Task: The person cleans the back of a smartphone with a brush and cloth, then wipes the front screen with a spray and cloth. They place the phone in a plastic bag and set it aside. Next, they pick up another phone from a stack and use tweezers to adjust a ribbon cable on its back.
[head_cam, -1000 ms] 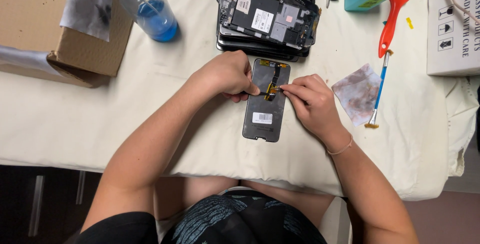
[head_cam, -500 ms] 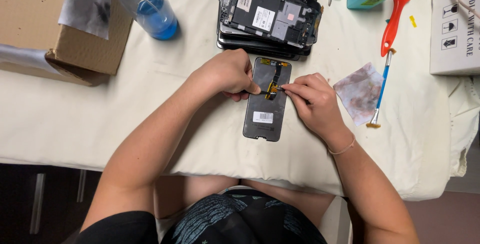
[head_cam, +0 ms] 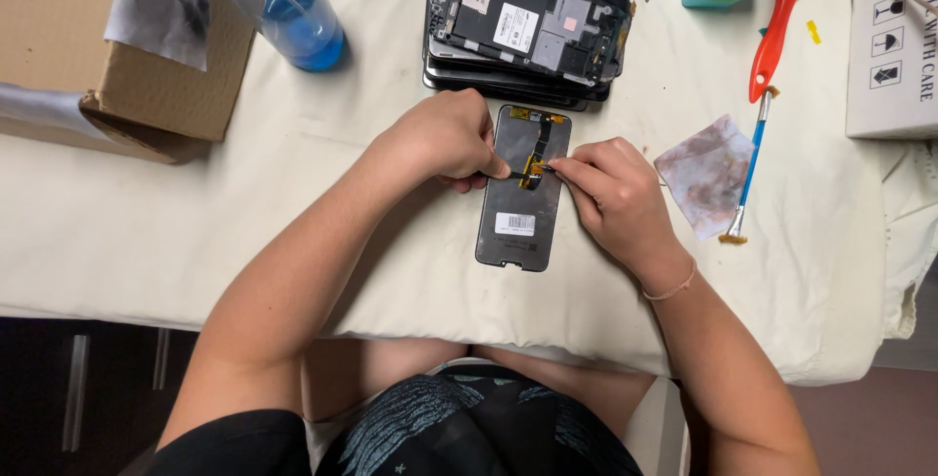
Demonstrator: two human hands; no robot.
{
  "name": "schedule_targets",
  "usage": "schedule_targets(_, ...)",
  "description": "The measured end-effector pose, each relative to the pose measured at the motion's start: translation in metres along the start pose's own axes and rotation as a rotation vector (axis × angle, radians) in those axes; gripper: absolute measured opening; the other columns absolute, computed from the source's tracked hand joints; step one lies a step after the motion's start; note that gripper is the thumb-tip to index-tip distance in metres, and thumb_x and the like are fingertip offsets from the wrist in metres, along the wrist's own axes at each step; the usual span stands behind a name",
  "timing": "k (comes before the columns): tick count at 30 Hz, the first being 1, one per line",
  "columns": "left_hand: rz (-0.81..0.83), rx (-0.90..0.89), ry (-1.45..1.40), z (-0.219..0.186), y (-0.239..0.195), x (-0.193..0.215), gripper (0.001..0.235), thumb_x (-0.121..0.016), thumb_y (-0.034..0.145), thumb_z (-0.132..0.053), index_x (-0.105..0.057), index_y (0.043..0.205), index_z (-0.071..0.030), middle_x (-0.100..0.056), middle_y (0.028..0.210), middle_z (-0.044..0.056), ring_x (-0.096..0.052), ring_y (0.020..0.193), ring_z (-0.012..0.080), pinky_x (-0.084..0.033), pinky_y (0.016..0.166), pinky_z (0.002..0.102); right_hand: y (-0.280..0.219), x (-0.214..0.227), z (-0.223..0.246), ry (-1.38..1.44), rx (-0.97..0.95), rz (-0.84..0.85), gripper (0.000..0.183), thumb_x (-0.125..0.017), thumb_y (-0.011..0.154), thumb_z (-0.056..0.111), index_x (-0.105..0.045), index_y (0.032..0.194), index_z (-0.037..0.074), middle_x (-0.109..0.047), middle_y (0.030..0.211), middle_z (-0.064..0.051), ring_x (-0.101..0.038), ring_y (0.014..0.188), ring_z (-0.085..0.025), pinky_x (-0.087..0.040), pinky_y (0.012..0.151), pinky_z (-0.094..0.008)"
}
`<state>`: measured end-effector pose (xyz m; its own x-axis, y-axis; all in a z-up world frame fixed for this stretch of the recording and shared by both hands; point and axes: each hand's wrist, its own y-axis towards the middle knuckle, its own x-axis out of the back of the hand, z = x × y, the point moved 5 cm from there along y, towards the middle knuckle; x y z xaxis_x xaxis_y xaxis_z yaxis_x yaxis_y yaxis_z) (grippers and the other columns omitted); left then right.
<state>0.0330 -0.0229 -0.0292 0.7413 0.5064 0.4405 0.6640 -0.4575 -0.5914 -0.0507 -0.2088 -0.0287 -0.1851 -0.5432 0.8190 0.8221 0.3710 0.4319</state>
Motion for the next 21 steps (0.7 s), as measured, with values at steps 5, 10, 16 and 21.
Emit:
schedule_targets(5,0.000,-0.010,-0.003,0.000,-0.001,0.001,0.014,-0.078,0.082,-0.008,-0.073,0.070,-0.003,-0.068,0.055,0.009,-0.069,0.046,0.0184,-0.060,0.047,0.029,-0.005,0.005,-0.002,-0.048,0.015,-0.005,0.009,-0.071,0.102,0.009,-0.078,0.097,0.010,-0.064,0.087,-0.003,-0.063,0.084,-0.022,-0.055,0.076,-0.035)
schedule_targets(10,0.000,-0.008,0.001,0.000,-0.001,0.001,0.015,-0.079,0.082,-0.009,-0.073,0.070,-0.003,-0.068,0.055,0.009,-0.069,0.046,0.0181,-0.060,0.047,0.029,-0.003,0.005,-0.001,-0.046,-0.009,-0.002,0.009,-0.071,0.102,0.009,-0.078,0.097,0.010,-0.064,0.087,-0.004,-0.063,0.084,-0.023,-0.055,0.075,-0.036)
schedule_targets(16,-0.002,-0.016,0.017,0.000,0.000,0.002,0.014,-0.078,0.083,-0.007,-0.073,0.070,-0.003,-0.068,0.055,0.009,-0.069,0.046,0.0185,-0.060,0.046,0.029,0.002,-0.002,0.003,-0.033,-0.012,0.004,0.010,-0.070,0.103,0.010,-0.078,0.097,0.010,-0.064,0.086,-0.003,-0.064,0.084,-0.022,-0.056,0.075,-0.034)
schedule_targets(21,-0.016,-0.019,0.020,-0.001,-0.002,0.003,0.014,-0.077,0.083,-0.007,-0.072,0.070,-0.003,-0.068,0.055,0.009,-0.069,0.045,0.0183,-0.059,0.045,0.029,0.006,-0.002,0.006,0.005,-0.058,0.022,0.009,-0.070,0.101,0.007,-0.079,0.098,0.009,-0.066,0.087,-0.005,-0.065,0.084,-0.023,-0.058,0.078,-0.036)
